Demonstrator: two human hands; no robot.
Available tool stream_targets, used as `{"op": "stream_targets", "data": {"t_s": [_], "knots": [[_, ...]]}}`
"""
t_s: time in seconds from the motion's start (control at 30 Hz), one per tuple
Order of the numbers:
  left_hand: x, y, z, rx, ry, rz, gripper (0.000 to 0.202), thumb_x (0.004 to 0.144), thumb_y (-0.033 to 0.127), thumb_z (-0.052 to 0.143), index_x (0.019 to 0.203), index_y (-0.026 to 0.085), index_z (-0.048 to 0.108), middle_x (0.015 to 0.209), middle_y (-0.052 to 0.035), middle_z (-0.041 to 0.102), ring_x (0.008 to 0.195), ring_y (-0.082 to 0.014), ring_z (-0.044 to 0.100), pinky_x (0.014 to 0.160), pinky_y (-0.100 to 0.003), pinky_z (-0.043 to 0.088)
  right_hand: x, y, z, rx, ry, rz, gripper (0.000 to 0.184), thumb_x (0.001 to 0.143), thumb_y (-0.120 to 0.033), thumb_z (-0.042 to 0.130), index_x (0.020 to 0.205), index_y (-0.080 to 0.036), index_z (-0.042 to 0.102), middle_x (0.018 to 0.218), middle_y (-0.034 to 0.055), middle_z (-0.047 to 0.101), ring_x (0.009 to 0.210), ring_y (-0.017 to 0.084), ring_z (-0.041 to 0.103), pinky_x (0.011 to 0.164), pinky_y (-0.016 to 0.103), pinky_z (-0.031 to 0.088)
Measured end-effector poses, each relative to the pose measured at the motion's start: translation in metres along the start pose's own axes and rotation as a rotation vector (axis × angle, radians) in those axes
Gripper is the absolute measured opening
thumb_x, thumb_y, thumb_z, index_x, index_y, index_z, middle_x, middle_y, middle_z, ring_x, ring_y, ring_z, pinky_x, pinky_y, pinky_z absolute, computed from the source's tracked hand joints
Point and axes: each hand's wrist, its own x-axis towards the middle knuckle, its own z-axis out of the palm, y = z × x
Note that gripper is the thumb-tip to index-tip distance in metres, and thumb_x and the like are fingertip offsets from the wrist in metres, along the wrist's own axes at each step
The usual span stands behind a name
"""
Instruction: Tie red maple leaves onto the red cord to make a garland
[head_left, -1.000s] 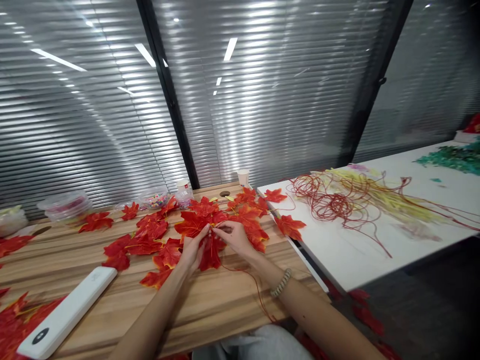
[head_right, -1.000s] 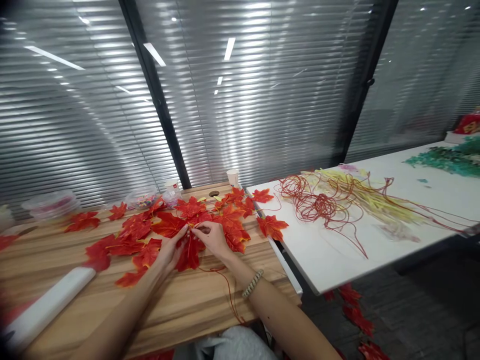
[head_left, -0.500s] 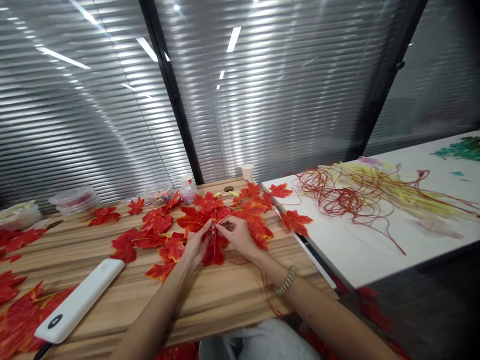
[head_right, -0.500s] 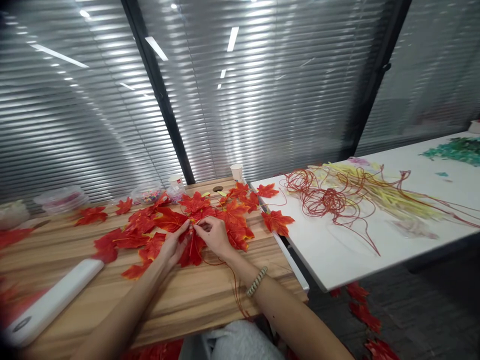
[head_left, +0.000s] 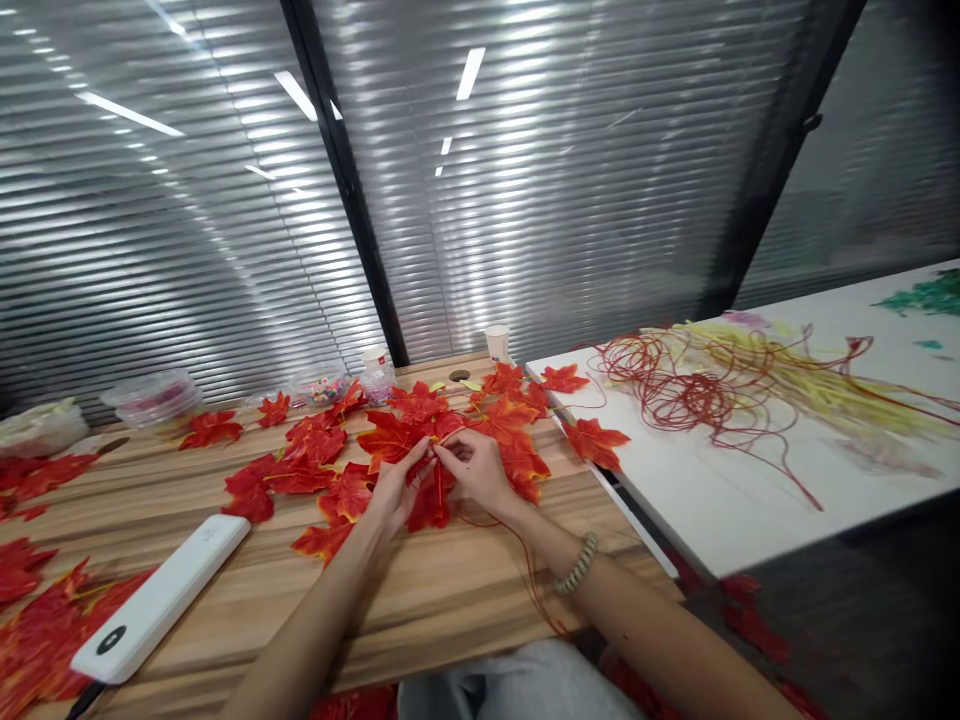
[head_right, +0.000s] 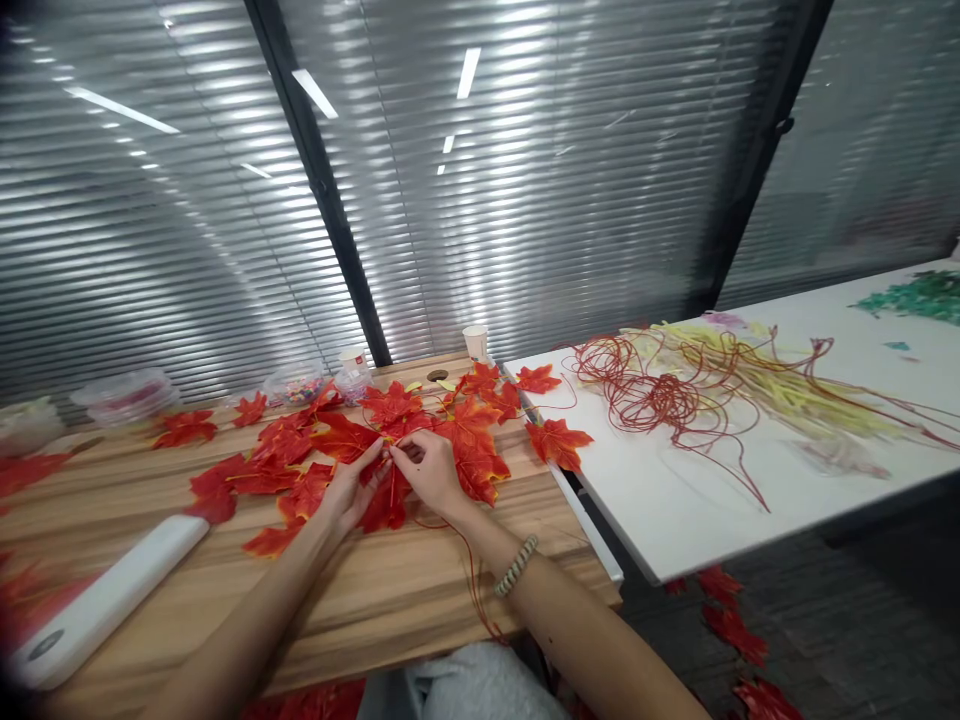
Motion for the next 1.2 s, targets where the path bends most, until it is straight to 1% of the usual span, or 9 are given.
{"op": "stream_targets", "data": {"t_s": [0.13, 0.37, 0.5, 0.9, 1.2], "knots": [[0.0005, -0.0022, -0.0016, -0.016, -0.004, -0.004, 0.013, 0.066, 0.003, 0.064, 0.074, 0.012, 0.066, 0.076, -0.0030, 0.067, 0.064, -0.0100, 0.062, 0.059, -0.018, 0.053, -0.0009, -0.0017, -0.0005, -0.018, 0.003, -0.013, 0.010, 0.074, -0.023, 0.057, 0.068, -0.018, 0.062, 0.069, 0.0045, 0.062, 0.062, 0.016, 0.057, 0.059, 0.026, 0.046], [0.0008, -0.0024, -0.0009, -0.033, 0.003, -0.014, 0.012, 0.067, 0.002, 0.063, 0.074, 0.011, 0.067, 0.076, -0.0038, 0.067, 0.064, -0.0095, 0.061, 0.061, -0.017, 0.053, -0.0009, -0.0028, 0.0001, -0.048, 0.001, -0.042, 0.009, 0.074, -0.022, 0.057, 0.069, -0.018, 0.063, 0.070, 0.0048, 0.063, 0.064, 0.016, 0.058, 0.060, 0.026, 0.047], [0.0003, -0.0019, 0.0004, -0.046, 0.019, -0.030, 0.011, 0.068, 0.001, 0.062, 0.072, 0.010, 0.066, 0.072, -0.0037, 0.067, 0.061, -0.0091, 0.061, 0.058, -0.016, 0.052, -0.0014, -0.0029, 0.0007, -0.047, 0.009, -0.041, 0.009, 0.074, -0.022, 0.057, 0.068, -0.018, 0.062, 0.070, 0.0046, 0.063, 0.064, 0.015, 0.058, 0.060, 0.025, 0.047], [-0.0023, -0.0016, 0.0034, -0.066, 0.039, -0.039, 0.014, 0.071, -0.002, 0.057, 0.072, 0.008, 0.066, 0.069, -0.0043, 0.066, 0.059, -0.0088, 0.060, 0.058, -0.017, 0.052, -0.0031, -0.0038, 0.0018, -0.061, 0.050, -0.050, 0.011, 0.076, -0.022, 0.056, 0.068, -0.016, 0.061, 0.068, 0.0036, 0.063, 0.060, 0.014, 0.058, 0.058, 0.023, 0.048], [-0.0012, -0.0030, 0.0020, -0.064, 0.023, -0.034, 0.011, 0.070, -0.001, 0.060, 0.071, 0.008, 0.066, 0.069, -0.0042, 0.066, 0.058, -0.0086, 0.060, 0.057, -0.017, 0.052, -0.0020, -0.0024, 0.0014, -0.073, 0.028, -0.057, 0.010, 0.074, -0.019, 0.056, 0.067, -0.015, 0.061, 0.067, 0.0033, 0.062, 0.059, 0.013, 0.058, 0.057, 0.023, 0.048]]}}
